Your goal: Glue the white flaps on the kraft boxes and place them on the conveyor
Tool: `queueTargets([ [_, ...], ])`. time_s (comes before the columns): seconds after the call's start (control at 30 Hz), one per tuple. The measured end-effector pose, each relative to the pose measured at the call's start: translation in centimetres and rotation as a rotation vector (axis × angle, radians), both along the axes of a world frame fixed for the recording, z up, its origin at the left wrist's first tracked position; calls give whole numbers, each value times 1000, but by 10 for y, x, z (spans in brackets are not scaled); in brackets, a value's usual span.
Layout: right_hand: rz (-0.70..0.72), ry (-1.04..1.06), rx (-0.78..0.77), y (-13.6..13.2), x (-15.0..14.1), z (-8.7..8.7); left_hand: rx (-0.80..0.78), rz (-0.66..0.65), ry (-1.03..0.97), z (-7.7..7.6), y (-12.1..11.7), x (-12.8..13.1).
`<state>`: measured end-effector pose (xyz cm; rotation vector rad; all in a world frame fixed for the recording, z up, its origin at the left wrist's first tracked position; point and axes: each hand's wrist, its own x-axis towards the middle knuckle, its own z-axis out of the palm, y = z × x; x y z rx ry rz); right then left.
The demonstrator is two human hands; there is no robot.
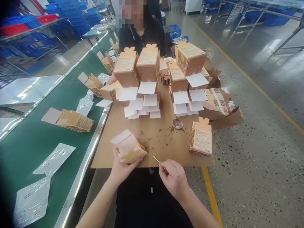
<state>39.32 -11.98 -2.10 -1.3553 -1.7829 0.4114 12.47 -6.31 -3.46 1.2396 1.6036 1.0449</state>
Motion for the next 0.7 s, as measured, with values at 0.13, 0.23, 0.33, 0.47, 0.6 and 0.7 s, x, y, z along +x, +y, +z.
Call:
queueTargets([
  [0.13, -52, 68, -24, -12, 8, 9, -37, -48, 133, -8, -9, -1],
  [0.23, -56, 110, -26, -12, 6, 8, -32, -26, 148, -12, -8, 4],
  [0.33, -58, 167, -15, -11, 4, 3, -27, 103, 218, -12, -1, -5],
  [0.47, -101, 215, 1, -13, 12, -5, -3, 399, 382, -2, 11, -70],
  [0.6, -109, 237, -3, -11, 17, -9, 2, 673, 480, 12, 20, -151],
  [0.7, -76, 247, 23, -5, 12, -5, -42, 726, 514, 17, 30, -182],
])
